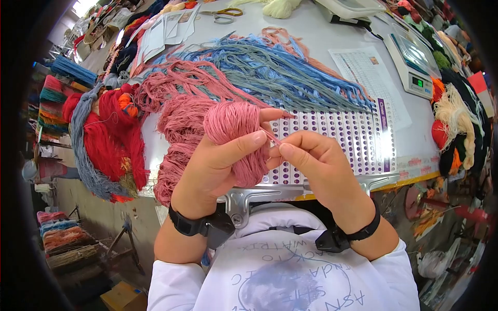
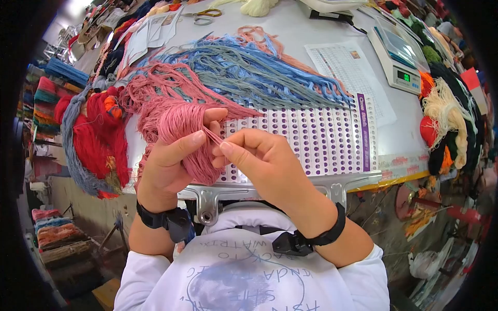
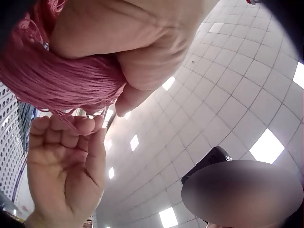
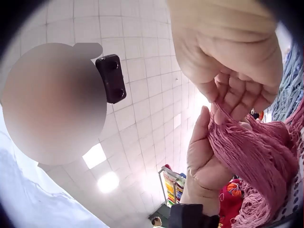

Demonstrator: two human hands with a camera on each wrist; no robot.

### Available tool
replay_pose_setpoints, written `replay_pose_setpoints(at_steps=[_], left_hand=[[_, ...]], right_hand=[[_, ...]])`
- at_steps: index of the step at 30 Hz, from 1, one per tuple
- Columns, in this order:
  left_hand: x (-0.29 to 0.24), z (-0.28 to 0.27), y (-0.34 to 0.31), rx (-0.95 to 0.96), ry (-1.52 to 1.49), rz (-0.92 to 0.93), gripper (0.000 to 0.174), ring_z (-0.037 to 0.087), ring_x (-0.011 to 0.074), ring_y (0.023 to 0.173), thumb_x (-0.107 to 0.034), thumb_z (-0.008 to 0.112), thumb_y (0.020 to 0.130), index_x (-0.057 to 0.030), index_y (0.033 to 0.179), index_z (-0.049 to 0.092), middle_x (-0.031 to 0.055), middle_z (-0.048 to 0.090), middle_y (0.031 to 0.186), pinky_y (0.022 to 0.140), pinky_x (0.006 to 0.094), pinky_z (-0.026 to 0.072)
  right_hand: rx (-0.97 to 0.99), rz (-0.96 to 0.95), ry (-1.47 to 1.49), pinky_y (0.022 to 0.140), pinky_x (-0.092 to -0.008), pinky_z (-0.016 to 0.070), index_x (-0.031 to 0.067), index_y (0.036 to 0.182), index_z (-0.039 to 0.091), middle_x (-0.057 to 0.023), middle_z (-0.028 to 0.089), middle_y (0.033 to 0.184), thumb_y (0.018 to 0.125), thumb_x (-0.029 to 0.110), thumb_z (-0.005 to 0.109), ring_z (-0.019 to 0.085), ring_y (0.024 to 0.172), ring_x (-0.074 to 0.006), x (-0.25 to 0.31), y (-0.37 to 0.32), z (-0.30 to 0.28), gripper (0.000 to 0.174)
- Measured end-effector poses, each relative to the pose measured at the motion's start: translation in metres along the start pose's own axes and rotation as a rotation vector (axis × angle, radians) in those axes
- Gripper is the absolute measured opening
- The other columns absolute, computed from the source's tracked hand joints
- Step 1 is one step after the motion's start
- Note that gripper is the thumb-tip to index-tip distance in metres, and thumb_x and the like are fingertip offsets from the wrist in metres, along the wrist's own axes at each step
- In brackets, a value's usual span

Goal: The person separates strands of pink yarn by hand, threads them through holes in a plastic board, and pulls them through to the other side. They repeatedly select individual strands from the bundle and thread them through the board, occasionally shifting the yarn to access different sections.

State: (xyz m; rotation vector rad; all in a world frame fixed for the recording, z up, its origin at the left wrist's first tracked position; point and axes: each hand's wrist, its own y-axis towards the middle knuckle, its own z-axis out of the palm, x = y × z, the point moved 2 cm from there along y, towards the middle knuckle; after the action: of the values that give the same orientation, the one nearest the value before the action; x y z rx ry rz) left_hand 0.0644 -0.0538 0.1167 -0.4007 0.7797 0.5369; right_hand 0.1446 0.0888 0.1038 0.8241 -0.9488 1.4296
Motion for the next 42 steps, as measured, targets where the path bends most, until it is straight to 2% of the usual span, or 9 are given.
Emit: replay_pose_setpoints(at_steps=[1,7,23,27,28,29,31,35,42], left_hand=[[0.001,0.002,-0.001,-0.047,-0.032,0.01,0.04,0.059,0.0157,0.084,-0.007,0.058,0.084,0.006,0.121,0.051,0.0077,0.057,0.095,0.073,0.0289,0.0491],[-0.001,0.005,-0.006,-0.132,0.164,0.104,0.037,0.059,0.0133,0.077,-0.006,0.06,0.082,0.0065,0.116,0.054,0.0058,0.058,0.083,0.069,0.0256,0.0474],[-0.003,0.005,-0.016,-0.155,0.103,0.088,0.039,0.053,0.0088,0.07,-0.006,0.062,0.079,0.0068,0.115,0.055,0.0036,0.056,0.08,0.064,0.0224,0.044],[0.003,0.003,-0.014,-0.11,0.036,0.053,0.044,0.059,0.0179,0.091,-0.012,0.057,0.083,0.0074,0.122,0.049,0.0124,0.058,0.105,0.078,0.029,0.0476],[0.005,0.004,-0.014,-0.149,-0.002,0.037,0.047,0.059,0.0219,0.099,-0.015,0.054,0.086,0.0076,0.126,0.045,0.0159,0.056,0.116,0.084,0.0323,0.0478],[0.004,0.003,-0.014,-0.15,-0.003,0.036,0.047,0.059,0.0219,0.099,-0.015,0.054,0.086,0.0076,0.126,0.045,0.0159,0.056,0.116,0.084,0.0323,0.0478],[0.005,0.001,-0.012,0.013,-0.01,-0.05,0.056,0.054,0.0271,0.111,-0.023,0.046,0.089,0.0072,0.134,0.034,0.0201,0.047,0.128,0.094,0.0372,0.0435],[0.009,-0.001,-0.012,0.031,-0.006,-0.038,0.062,0.053,0.0281,0.112,-0.027,0.044,0.089,0.007,0.137,0.029,0.0219,0.047,0.128,0.097,0.0377,0.0413],[0.007,-0.004,-0.015,0.057,-0.066,-0.078,0.061,0.053,0.0279,0.111,-0.028,0.046,0.088,0.0069,0.136,0.031,0.0201,0.05,0.124,0.097,0.0374,0.0412]], right_hand=[[0.0,0.019,-0.031,0.077,-0.0258,0.047,-0.005,0.093,0.063,-0.0077,0.064,0.086,0.09,0.012,0.056,0.059,0.082,-0.0122,0.001,-0.002,0.001,0.018],[0.009,0.028,-0.124,0.078,-0.027,0.049,-0.007,0.095,0.063,-0.0107,0.066,0.087,0.089,0.008,0.053,0.062,0.083,-0.0143,0.007,-0.01,0.005,0.019],[0.007,0.056,-0.096,0.075,-0.0267,0.0511,-0.009,0.091,0.063,-0.0123,0.065,0.086,0.088,0.004,0.05,0.063,0.079,-0.0146,0.01,-0.014,0.012,0.018],[-0.024,0.005,-0.09,0.066,-0.0236,0.0479,-0.0071,0.095,0.063,-0.0067,0.063,0.08,0.087,0.005,0.052,0.058,0.072,-0.0095,0.002,-0.01,0.011,0.018],[-0.096,-0.009,-0.061,0.061,-0.0223,0.0434,-0.0056,0.096,0.063,-0.0031,0.059,0.076,0.086,0.006,0.054,0.053,0.068,-0.0065,-0.003,-0.007,0.011,0.017],[-0.168,-0.022,-0.033,0.056,-0.021,0.0389,-0.0041,0.097,0.063,0.0006,0.055,0.073,0.085,0.007,0.057,0.048,0.064,-0.0035,-0.005,-0.005,0.01,0.018],[-0.121,0.012,-0.177,0.054,-0.0207,0.0346,-0.003,0.097,0.063,0.0028,0.052,0.07,0.083,0.009,0.06,0.043,0.063,-0.0022,0.003,-0.005,0.011,0.018],[-0.059,0.109,-0.409,0.05,-0.0205,0.0286,-0.0019,0.092,0.063,0.0062,0.046,0.063,0.079,0.01,0.067,0.037,0.057,-0.001,0.009,-0.004,0.016,0.018],[-0.106,0.111,-0.287,0.047,-0.0207,0.0266,-0.001,0.082,0.064,0.0076,0.042,0.057,0.078,0.011,0.068,0.033,0.052,-0.0014,0.001,-0.004,0.021,0.013]])
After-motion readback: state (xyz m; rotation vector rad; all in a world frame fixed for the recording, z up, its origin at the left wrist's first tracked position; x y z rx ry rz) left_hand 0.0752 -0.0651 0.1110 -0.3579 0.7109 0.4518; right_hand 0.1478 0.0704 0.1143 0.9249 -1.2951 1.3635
